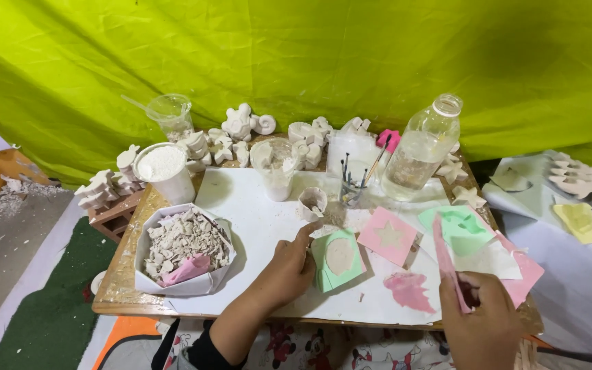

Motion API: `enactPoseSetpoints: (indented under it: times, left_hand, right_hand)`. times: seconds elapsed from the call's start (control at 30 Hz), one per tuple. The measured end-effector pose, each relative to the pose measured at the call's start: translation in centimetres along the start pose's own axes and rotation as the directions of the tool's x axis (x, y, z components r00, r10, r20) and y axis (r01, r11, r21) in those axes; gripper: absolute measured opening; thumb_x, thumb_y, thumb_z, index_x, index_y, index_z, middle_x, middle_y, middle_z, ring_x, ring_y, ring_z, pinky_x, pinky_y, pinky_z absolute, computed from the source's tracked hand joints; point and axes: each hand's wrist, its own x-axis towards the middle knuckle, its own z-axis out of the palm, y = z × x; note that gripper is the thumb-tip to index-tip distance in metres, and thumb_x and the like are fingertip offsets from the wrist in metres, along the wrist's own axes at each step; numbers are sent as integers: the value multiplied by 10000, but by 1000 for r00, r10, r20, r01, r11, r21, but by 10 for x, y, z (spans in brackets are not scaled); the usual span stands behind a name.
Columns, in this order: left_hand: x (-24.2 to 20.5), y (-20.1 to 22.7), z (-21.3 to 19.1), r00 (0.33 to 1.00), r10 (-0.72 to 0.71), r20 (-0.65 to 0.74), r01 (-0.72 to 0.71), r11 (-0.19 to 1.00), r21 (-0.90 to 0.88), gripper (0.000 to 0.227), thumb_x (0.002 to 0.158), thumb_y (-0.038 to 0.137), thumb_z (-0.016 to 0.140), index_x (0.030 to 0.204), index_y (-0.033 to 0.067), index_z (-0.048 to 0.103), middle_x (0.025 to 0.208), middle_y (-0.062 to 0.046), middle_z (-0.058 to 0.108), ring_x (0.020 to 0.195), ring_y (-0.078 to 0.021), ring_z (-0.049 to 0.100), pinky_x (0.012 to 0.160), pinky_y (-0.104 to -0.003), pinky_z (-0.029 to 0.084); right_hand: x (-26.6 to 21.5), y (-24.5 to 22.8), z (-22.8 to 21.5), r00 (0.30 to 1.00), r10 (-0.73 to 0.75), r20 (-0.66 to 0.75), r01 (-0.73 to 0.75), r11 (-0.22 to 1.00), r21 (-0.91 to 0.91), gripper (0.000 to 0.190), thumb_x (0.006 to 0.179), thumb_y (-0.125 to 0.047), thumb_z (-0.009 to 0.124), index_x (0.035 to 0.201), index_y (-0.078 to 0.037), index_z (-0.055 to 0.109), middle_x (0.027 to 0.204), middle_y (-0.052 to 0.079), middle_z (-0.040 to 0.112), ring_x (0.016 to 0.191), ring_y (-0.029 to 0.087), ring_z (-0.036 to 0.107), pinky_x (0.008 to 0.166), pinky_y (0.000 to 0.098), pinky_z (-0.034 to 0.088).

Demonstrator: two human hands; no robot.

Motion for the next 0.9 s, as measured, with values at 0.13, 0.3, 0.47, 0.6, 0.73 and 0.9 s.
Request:
enactPoseSetpoints:
  times: [0.13, 0.3, 0.47, 0.6, 0.73, 0.9]
  left_hand:
    - [9, -12, 4, 996, 85, -25, -85, 996, 23, 729, 973, 41, 420, 1623, 285, 201, 712, -89, 502, 857, -263, 438, 797, -366, 397]
    - [6, -3, 1, 999, 19, -31, -19, 1000, -4, 745, 953, 41, 425, 1610, 333, 230, 896, -139, 601, 813, -250, 521, 758, -373, 457]
    - [3, -6, 1, 1000, 0, 23, 0, 999, 39, 670, 971, 82, 431, 1584, 289, 260, 950, -131, 603, 1099, -285, 467, 911, -404, 441]
    - [-6, 9, -4, 997, -43, 70, 39, 997, 65, 713, 933, 90, 517, 1569, 329, 299, 859, -58, 545, 1065, -223, 430, 901, -385, 425]
    - [1, 0, -3, 997, -34, 70, 27, 994, 105, 661, 981, 133, 476, 1582, 313, 267, 882, -69, 566, 1091, -240, 420, 913, -379, 413]
    - [1, -2, -1, 998, -28, 51, 22, 992, 123, 645, 984, 156, 502, 1572, 333, 301, 835, -49, 574, 1033, -222, 446, 861, -344, 419]
  right_hand:
    - [-5, -53, -9, 935, -176, 308, 106, 967, 230, 131, 904, -216, 683, 974, -111, 718, 866, 39, 766, 601, 110, 708, 466, 233, 635]
    - [-5, -19, 4, 929, -301, 216, 289, 953, 85, 282, 935, -291, 705, 1054, -36, 726, 676, 56, 712, 422, 70, 618, 304, 205, 511]
    - [-10, -14, 4, 936, -88, 339, 83, 996, 30, 184, 917, -349, 725, 985, -179, 705, 800, -32, 728, 659, 128, 674, 577, 293, 581]
    - [-9, -42, -5, 789, -258, 558, -1, 907, 420, 147, 807, -357, 824, 815, -224, 762, 694, -113, 793, 569, 80, 649, 554, 274, 506]
    - [44, -17, -21, 804, 107, 585, -71, 994, -85, 226, 895, -449, 662, 1004, -267, 739, 652, -79, 763, 467, 49, 636, 365, 178, 504]
    - [71, 13, -46, 915, 380, 139, -371, 925, -83, 266, 1007, -309, 697, 1133, -74, 685, 1034, 47, 725, 984, 259, 662, 860, 408, 477]
